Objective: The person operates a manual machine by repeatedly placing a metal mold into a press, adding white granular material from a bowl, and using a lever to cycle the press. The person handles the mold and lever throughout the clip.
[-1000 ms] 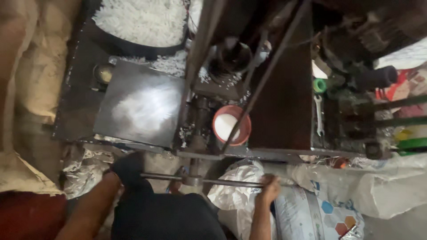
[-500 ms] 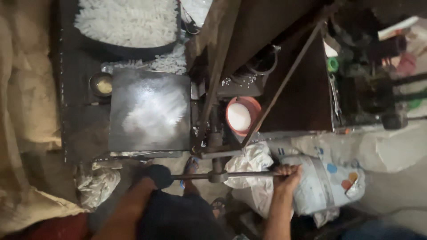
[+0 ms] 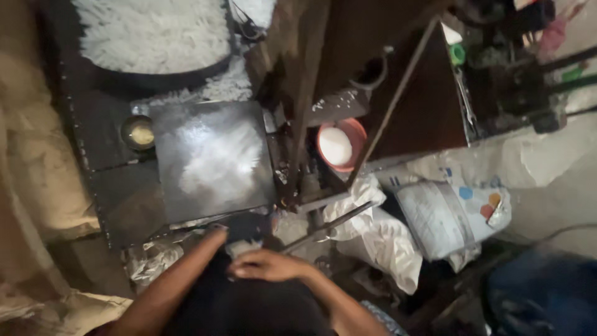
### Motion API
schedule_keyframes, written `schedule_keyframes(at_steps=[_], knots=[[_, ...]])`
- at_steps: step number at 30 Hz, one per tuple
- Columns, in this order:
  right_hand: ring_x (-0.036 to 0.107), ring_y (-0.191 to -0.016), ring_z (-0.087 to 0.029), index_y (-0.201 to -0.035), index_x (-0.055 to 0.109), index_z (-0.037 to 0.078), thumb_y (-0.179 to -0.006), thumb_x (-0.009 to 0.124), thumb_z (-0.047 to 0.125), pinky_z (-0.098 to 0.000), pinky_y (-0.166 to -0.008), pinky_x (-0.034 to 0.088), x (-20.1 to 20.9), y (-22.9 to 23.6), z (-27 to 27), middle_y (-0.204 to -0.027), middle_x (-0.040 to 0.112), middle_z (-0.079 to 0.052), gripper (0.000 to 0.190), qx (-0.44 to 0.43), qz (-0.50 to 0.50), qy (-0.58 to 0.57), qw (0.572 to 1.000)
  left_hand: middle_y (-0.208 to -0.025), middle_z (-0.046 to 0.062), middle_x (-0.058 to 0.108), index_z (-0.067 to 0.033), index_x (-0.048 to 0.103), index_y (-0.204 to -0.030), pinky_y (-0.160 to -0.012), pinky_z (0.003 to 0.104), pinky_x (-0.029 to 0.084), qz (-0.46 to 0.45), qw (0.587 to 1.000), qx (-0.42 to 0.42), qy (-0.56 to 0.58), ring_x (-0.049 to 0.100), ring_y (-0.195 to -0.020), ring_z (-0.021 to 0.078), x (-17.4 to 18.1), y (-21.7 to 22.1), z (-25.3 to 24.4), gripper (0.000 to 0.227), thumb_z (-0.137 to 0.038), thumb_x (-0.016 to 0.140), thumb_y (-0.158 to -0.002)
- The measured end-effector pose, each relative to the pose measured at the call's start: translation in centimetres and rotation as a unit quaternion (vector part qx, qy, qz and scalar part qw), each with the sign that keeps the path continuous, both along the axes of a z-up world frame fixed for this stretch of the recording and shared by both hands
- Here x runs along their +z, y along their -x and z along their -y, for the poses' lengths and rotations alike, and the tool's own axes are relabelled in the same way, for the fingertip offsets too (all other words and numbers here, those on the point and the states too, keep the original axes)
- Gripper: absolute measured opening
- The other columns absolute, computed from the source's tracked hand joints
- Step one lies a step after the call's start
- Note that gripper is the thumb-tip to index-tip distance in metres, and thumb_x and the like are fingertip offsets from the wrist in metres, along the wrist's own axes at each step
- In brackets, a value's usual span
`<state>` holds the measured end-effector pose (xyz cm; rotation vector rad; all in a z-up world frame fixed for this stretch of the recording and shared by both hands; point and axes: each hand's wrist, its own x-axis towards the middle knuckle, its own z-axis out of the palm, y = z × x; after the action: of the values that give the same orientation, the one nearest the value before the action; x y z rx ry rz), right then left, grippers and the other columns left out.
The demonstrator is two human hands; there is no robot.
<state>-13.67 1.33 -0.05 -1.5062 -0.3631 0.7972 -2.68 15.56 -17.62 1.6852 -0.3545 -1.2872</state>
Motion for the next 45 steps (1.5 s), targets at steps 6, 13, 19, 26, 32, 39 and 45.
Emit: schedule_keyframes(at_steps=[6, 13, 19, 26, 32, 39, 45], knots=[[0.071, -0.105, -0.033, -0.12, 0.076, 0.017, -0.105, 0.058, 0.041, -0.0463, -0.088, 0.055, -15.3, -3.6, -6.8, -0.114, 0.076, -0.013, 0.033, 0.034, 0.083, 0.305, 0.948, -0.103, 0.014, 0.077, -0.0043, 0.073, -0.117, -0.077, 0.037, 0.06, 0.081, 0.962, 0.245, 0.086, 0.073, -0.087, 0.0218, 4.8, -4.7, -5.4, 0.031, -0.013, 0.053, -0.096], [0.072, -0.102, -0.025, -0.117, 0.075, 0.009, -0.102, 0.061, 0.027, -0.0384, -0.087, 0.057, -8.6, -4.8, -1.0, -0.113, 0.075, -0.013, 0.027, -0.068, 0.055, 0.17, 0.982, -0.103, 0.014, 0.079, -0.0027, 0.076, -0.112, -0.082, 0.04, 0.059, 0.114, 0.968, 0.225, 0.012, 0.077, -0.089, 0.0256, 7.3, -5.6, -6.0, 0.031, -0.016, 0.052, -0.097], [0.066, -0.064, -0.016, -0.08, 0.072, -0.002, -0.104, 0.066, 0.02, -0.0295, -0.062, 0.051, -1.0, -10.1, 7.9, -0.071, 0.07, -0.009, 0.033, -0.642, 0.142, 0.208, 0.725, -0.106, 0.017, 0.076, -0.0071, 0.076, -0.109, -0.084, 0.041, 0.056, 0.431, 0.899, -0.07, 0.012, 0.072, -0.093, 0.0312, 6.9, -9.4, -1.9, 0.029, -0.014, 0.054, -0.092], [0.069, -0.075, -0.017, -0.104, 0.072, -0.002, -0.098, 0.066, 0.018, -0.0313, -0.066, 0.052, -7.0, -21.4, 18.0, -0.09, 0.071, -0.015, 0.022, -0.651, 0.282, 0.339, 0.618, -0.112, 0.021, 0.071, -0.0021, 0.065, -0.125, -0.085, 0.045, 0.055, 0.445, 0.883, 0.0, -0.151, 0.07, -0.102, 0.0369, 7.1, -16.5, 10.3, 0.042, -0.025, 0.062, -0.089], [0.061, -0.057, -0.015, -0.101, 0.072, -0.006, -0.097, 0.056, 0.01, -0.0297, -0.048, 0.045, -12.2, -23.4, 20.5, -0.076, 0.07, -0.009, 0.022, -0.649, -0.008, -0.024, 0.76, -0.114, 0.021, 0.07, -0.0018, 0.065, -0.124, -0.088, 0.046, 0.054, 0.458, 0.866, -0.059, -0.192, 0.068, -0.104, 0.0383, 7.2, -21.5, 14.6, 0.045, -0.029, 0.068, -0.088], [0.062, -0.065, -0.015, -0.106, 0.073, 0.001, -0.092, 0.054, 0.01, -0.0309, -0.053, 0.046, -14.5, -23.4, 19.7, -0.082, 0.072, -0.008, 0.026, -0.568, -0.026, 0.047, 0.821, -0.116, 0.022, 0.069, -0.0015, 0.064, -0.123, -0.092, 0.048, 0.053, 0.463, 0.85, -0.08, -0.239, 0.066, -0.108, 0.04, 8.2, -22.9, 12.4, 0.05, -0.033, 0.075, -0.086], [0.065, -0.078, -0.014, -0.101, 0.077, -0.001, -0.099, 0.072, 0.02, -0.0291, -0.067, 0.049, -13.0, -23.2, 18.8, -0.087, 0.075, -0.009, 0.022, -0.533, 0.077, 0.174, 0.824, -0.117, 0.023, 0.068, -0.0012, 0.064, -0.122, -0.095, 0.05, 0.052, 0.54, 0.802, 0.03, -0.253, 0.065, -0.111, 0.0414, 13.3, -21.2, 8.8, 0.055, -0.037, 0.081, -0.084]])
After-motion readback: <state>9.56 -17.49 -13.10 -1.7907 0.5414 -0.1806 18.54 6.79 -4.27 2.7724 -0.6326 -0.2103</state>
